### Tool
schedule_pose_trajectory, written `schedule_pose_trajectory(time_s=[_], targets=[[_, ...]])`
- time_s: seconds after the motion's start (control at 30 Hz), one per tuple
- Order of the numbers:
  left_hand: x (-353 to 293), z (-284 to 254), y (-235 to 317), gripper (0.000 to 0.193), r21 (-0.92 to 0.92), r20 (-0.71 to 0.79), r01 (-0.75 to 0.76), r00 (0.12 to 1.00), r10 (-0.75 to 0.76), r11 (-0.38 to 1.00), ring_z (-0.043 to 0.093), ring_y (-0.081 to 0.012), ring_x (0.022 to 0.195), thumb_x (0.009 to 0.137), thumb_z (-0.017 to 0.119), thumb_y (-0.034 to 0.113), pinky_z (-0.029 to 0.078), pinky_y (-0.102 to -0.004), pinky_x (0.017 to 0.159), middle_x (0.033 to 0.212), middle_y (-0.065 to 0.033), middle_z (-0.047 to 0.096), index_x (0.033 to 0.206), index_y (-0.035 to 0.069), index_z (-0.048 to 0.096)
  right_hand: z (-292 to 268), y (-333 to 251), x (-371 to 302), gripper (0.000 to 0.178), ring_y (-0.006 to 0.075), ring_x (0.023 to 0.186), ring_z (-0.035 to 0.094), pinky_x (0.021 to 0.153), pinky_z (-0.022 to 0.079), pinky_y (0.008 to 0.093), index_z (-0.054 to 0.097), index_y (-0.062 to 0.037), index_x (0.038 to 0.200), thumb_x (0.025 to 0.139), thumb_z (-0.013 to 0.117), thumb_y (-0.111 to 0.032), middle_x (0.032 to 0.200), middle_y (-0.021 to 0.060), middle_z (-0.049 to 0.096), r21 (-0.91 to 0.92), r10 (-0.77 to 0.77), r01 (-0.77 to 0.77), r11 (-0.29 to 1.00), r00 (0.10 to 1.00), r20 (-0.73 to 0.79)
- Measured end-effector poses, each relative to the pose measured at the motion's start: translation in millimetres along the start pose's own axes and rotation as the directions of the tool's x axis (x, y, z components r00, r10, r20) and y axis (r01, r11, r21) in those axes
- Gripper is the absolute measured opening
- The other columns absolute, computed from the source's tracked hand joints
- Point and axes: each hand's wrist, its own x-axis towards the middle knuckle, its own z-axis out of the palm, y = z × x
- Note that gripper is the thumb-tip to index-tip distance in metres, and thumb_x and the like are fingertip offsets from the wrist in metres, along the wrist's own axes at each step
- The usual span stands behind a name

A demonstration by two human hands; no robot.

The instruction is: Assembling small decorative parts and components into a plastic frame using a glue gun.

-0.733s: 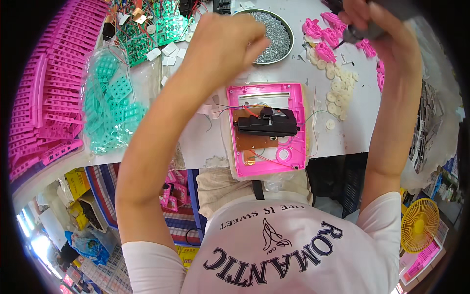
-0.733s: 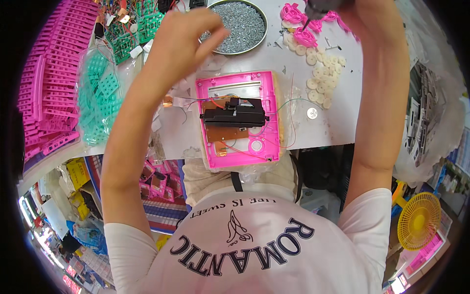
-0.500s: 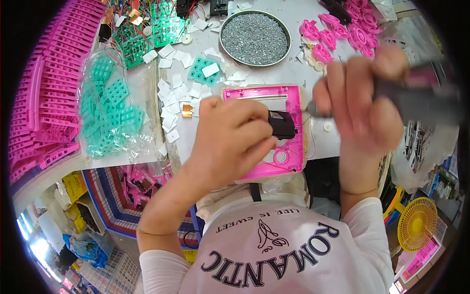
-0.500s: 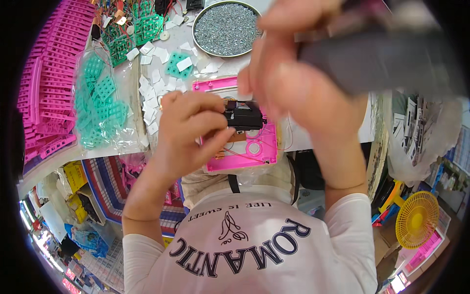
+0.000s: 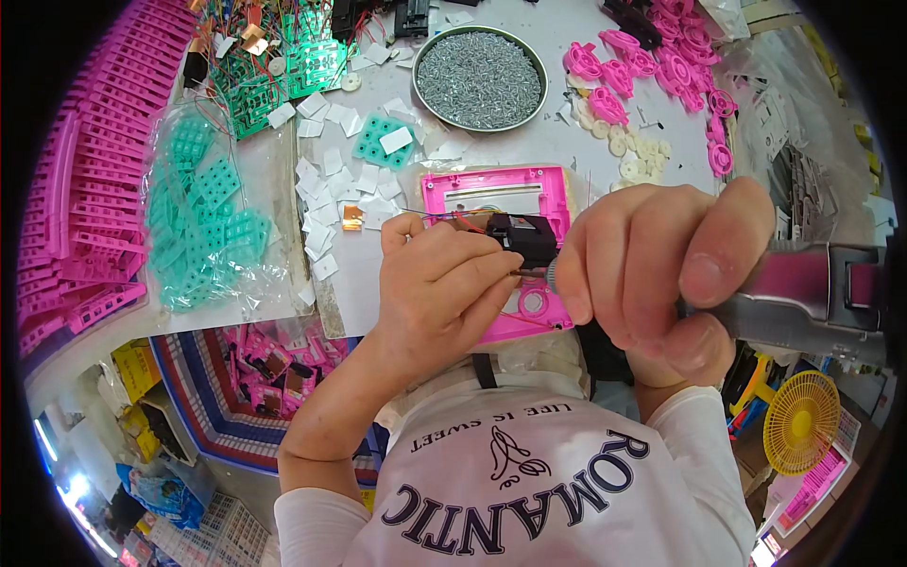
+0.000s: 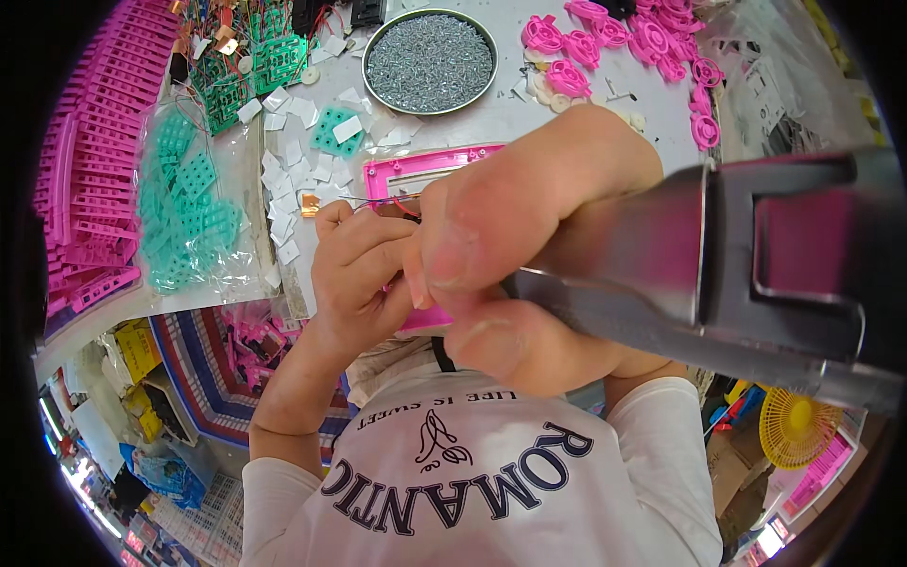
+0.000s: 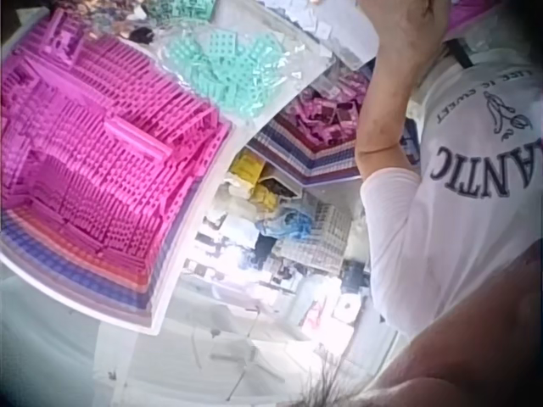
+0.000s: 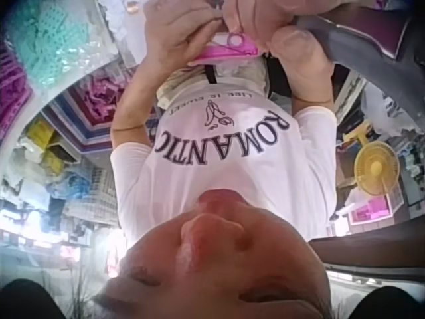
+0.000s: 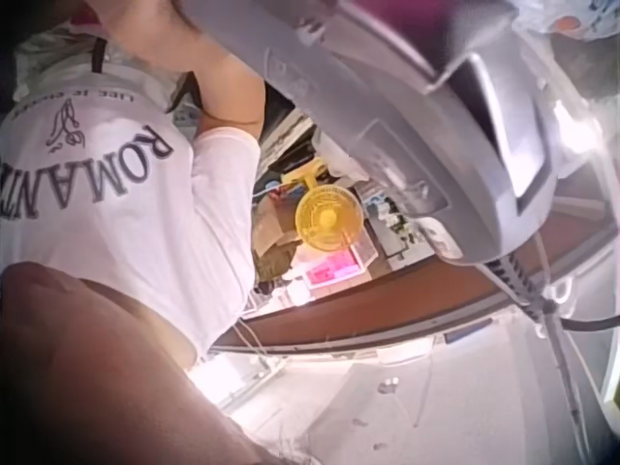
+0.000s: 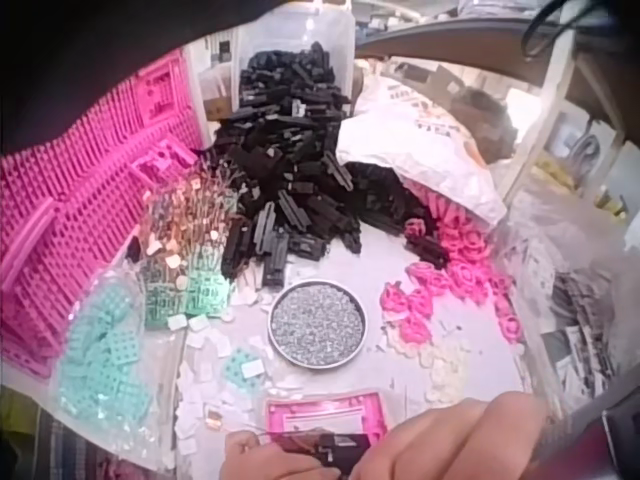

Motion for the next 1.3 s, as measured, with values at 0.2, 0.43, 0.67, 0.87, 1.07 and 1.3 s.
schedule_pose_trajectory(time_s=[0.2,0.43,0.67,0.87,1.07,1.3], targets=[[-8,-2,-1,0.048,0.115,-0.052,0.016,0.999,-0.011,0.993,0.061,-0.0208,0.089,0.068,0.089,0.018,0.032,-0.0394,0.084,0.101,-0.001,0.068,0.111,0.012,0.068,-5,4,-1,0.03,0.012,0.056,0.05,0.061,0.051,0.0317,0.054,-0.0178,0.11,0.094,0.078,-0.025,0.065,-0.0029,0.054,-0.054,-0.022,0.021,0.998,0.999,-0.027],[-27,2,-6,0.057,0.293,0.067,0.163,0.979,-0.191,0.942,0.059,-0.0236,0.097,0.067,0.089,0.027,0.031,-0.0443,0.089,0.108,-0.0008,0.066,0.116,0.015,0.063,-10,19,1,0.032,0.0119,0.058,0.045,0.063,0.048,0.0322,0.052,-0.0175,0.117,0.097,0.073,-0.03,0.067,-0.0036,0.048,-0.179,-0.085,0.053,0.982,0.98,-0.178],[-25,3,-16,0.053,0.27,0.109,0.103,0.984,-0.137,0.957,0.059,-0.0215,0.094,0.07,0.087,0.027,0.03,-0.0445,0.087,0.104,-0.0001,0.065,0.115,0.016,0.064,-15,41,5,0.035,0.0126,0.06,0.049,0.063,0.048,0.0322,0.049,-0.0136,0.117,0.097,0.074,-0.027,0.067,-0.0013,0.05,-0.186,-0.085,0.075,0.98,0.995,-0.049],[-26,4,-19,0.055,0.245,0.085,0.109,0.987,-0.134,0.963,0.06,-0.0214,0.091,0.068,0.088,0.029,0.03,-0.0436,0.084,0.1,0.0002,0.065,0.115,0.016,0.064,-6,44,4,0.034,0.0129,0.061,0.05,0.064,0.05,0.0335,0.048,-0.0128,0.114,0.097,0.074,-0.025,0.068,-0.0005,0.051,-0.256,-0.03,0.016,0.967,0.998,-0.05],[-28,6,-21,0.053,0.246,0.091,0.096,0.988,-0.122,0.964,0.059,-0.0215,0.09,0.069,0.087,0.03,0.03,-0.0437,0.084,0.099,0.0001,0.064,0.114,0.015,0.064,-6,46,3,0.03,0.0153,0.062,0.053,0.065,0.051,0.0357,0.049,-0.0116,0.11,0.096,0.074,-0.018,0.07,0.002,0.054,-0.316,0.021,-0.023,0.948,1.0,-0.009],[-29,5,-24,0.048,0.195,0.094,0.055,0.993,-0.075,0.979,0.059,-0.0216,0.091,0.072,0.084,0.028,0.03,-0.0441,0.087,0.099,-0.0003,0.065,0.113,0.012,0.063,-6,41,7,0.026,0.0191,0.059,0.056,0.064,0.053,0.0376,0.051,-0.0094,0.101,0.089,0.072,-0.001,0.067,0.0039,0.057,-0.505,0.044,0.026,0.863,0.991,0.126]])
